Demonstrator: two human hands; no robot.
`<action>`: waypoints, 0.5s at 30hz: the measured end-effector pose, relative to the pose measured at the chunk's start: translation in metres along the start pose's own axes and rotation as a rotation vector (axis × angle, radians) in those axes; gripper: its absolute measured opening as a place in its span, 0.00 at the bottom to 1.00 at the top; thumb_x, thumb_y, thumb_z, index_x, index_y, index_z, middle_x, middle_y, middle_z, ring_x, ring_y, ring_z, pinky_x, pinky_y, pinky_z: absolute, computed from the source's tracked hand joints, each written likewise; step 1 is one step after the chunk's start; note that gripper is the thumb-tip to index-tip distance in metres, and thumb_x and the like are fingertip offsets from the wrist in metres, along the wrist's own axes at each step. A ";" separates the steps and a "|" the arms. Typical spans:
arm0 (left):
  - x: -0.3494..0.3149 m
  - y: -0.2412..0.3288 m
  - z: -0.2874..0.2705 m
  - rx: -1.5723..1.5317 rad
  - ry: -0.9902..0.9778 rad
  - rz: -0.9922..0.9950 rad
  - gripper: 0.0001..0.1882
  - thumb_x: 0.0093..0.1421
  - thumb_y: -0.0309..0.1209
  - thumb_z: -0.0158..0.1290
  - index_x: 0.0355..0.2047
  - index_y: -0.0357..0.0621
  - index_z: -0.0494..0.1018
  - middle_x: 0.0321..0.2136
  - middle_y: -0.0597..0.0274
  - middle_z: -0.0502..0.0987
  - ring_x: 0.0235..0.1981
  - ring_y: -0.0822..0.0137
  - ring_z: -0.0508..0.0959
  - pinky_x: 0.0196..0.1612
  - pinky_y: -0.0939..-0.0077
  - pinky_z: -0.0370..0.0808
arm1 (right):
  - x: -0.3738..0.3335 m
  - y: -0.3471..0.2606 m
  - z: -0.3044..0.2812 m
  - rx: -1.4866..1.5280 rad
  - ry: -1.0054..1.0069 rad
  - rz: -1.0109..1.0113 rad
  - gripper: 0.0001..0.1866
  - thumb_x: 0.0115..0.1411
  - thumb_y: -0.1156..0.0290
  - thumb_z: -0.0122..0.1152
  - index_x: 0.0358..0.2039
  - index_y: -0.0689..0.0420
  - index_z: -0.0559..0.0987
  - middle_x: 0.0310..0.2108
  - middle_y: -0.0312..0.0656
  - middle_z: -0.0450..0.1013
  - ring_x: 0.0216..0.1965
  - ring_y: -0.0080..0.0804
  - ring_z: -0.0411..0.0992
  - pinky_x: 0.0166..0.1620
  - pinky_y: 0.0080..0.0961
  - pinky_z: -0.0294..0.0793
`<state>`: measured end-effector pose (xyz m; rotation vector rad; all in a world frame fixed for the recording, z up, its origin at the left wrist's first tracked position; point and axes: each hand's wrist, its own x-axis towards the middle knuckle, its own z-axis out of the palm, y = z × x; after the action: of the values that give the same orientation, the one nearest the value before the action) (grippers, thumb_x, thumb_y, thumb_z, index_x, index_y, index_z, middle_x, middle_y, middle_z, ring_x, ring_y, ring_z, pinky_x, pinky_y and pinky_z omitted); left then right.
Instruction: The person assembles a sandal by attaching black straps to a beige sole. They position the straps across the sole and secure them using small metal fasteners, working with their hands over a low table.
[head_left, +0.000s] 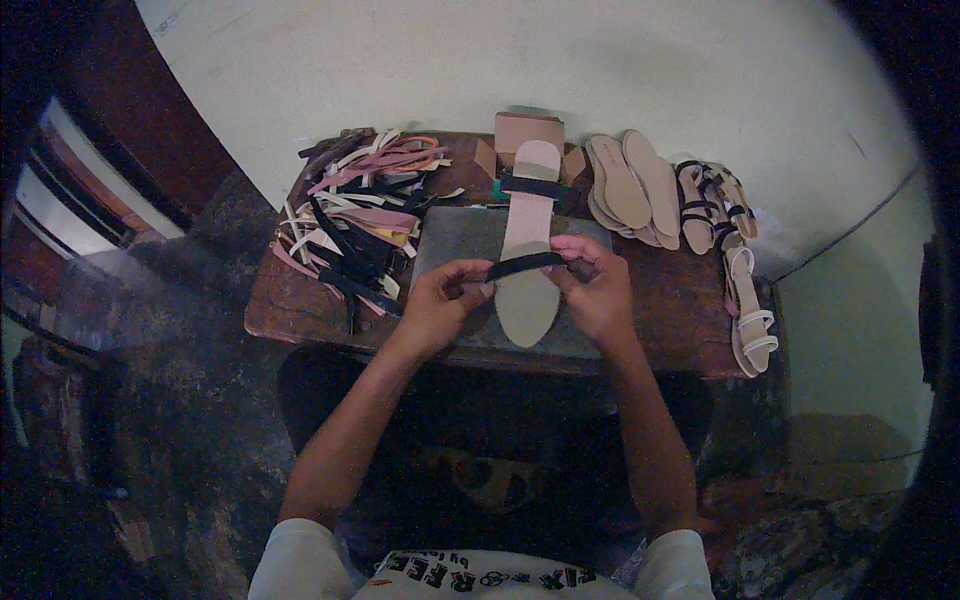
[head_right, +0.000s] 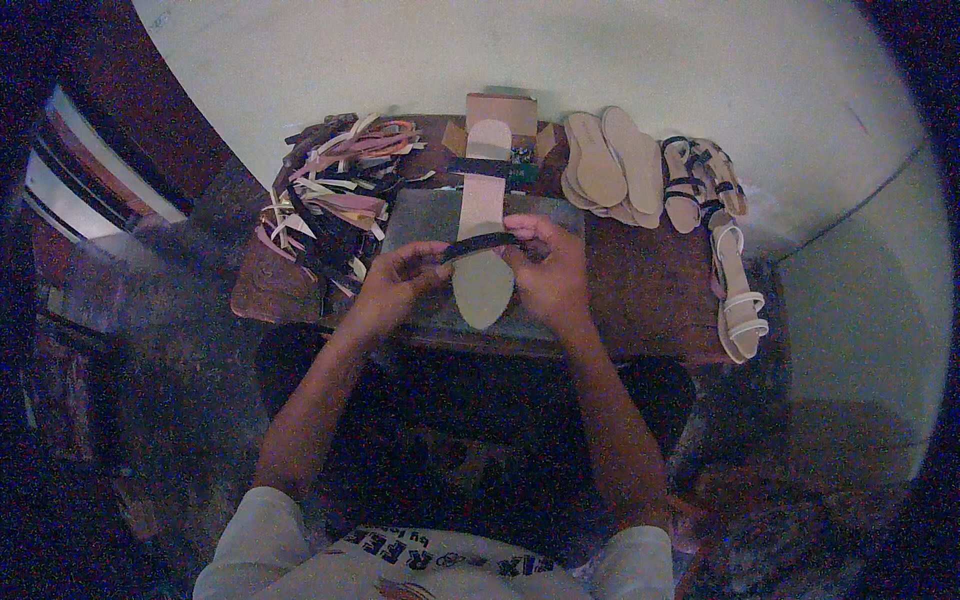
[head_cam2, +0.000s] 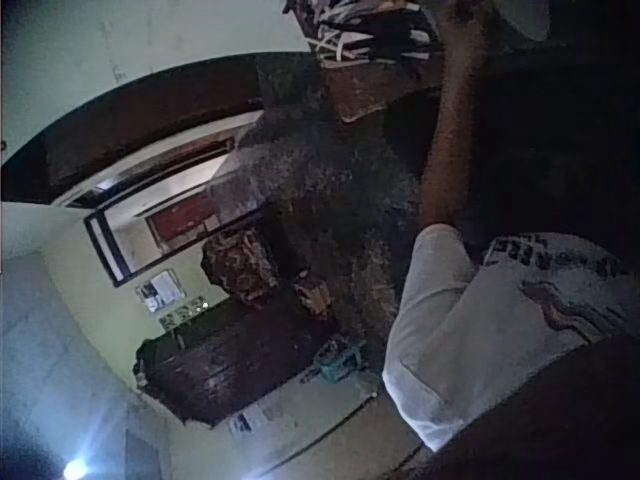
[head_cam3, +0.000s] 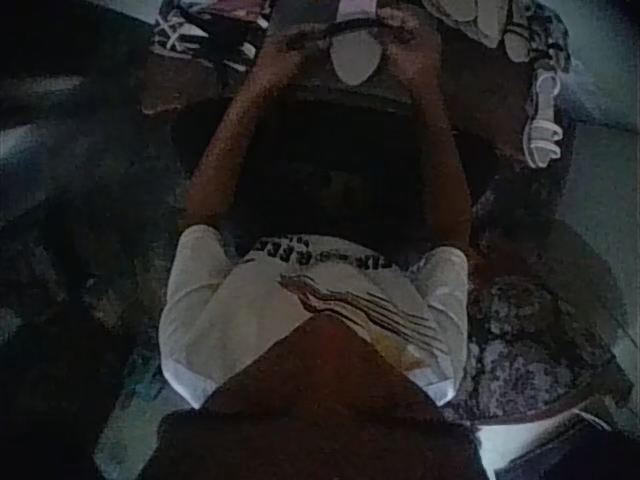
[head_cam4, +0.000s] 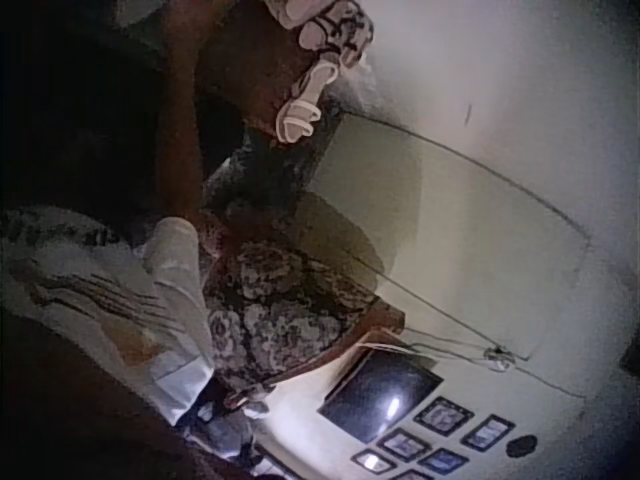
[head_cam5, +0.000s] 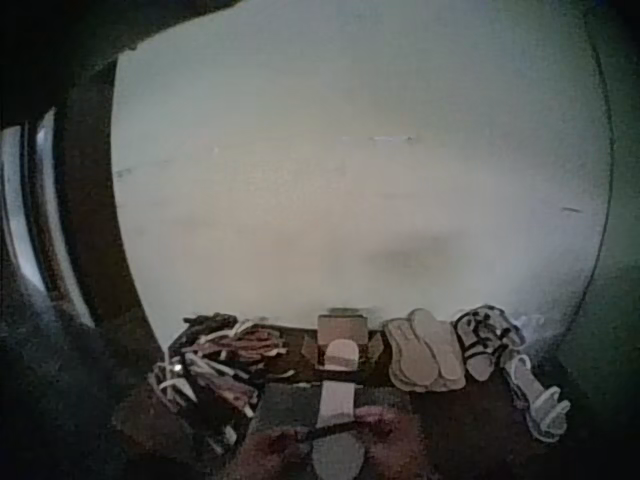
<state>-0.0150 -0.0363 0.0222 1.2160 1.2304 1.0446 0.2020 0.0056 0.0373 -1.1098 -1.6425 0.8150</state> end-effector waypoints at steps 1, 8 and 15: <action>0.000 -0.003 -0.001 -0.017 0.003 -0.004 0.20 0.60 0.30 0.61 0.52 0.41 0.74 0.41 0.62 0.80 0.42 0.71 0.78 0.49 0.74 0.74 | 0.000 -0.002 0.001 0.021 -0.008 0.019 0.17 0.51 0.83 0.67 0.44 0.61 0.79 0.40 0.43 0.79 0.43 0.30 0.77 0.49 0.29 0.76; 0.003 -0.001 0.003 -0.039 -0.006 0.000 0.20 0.61 0.28 0.59 0.53 0.41 0.73 0.43 0.61 0.79 0.42 0.70 0.78 0.49 0.74 0.74 | 0.001 0.005 0.002 0.155 0.003 0.086 0.18 0.51 0.84 0.66 0.44 0.61 0.79 0.41 0.43 0.79 0.45 0.30 0.76 0.51 0.29 0.75; 0.001 0.005 0.003 -0.256 -0.030 -0.099 0.21 0.59 0.24 0.59 0.53 0.38 0.72 0.45 0.58 0.78 0.46 0.69 0.77 0.51 0.75 0.73 | 0.003 0.007 0.000 0.231 -0.006 0.137 0.19 0.51 0.89 0.63 0.46 0.66 0.77 0.43 0.42 0.77 0.46 0.28 0.75 0.52 0.26 0.74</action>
<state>-0.0112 -0.0348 0.0268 0.9608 1.0858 1.0705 0.2040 0.0107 0.0319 -1.0634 -1.4471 1.0692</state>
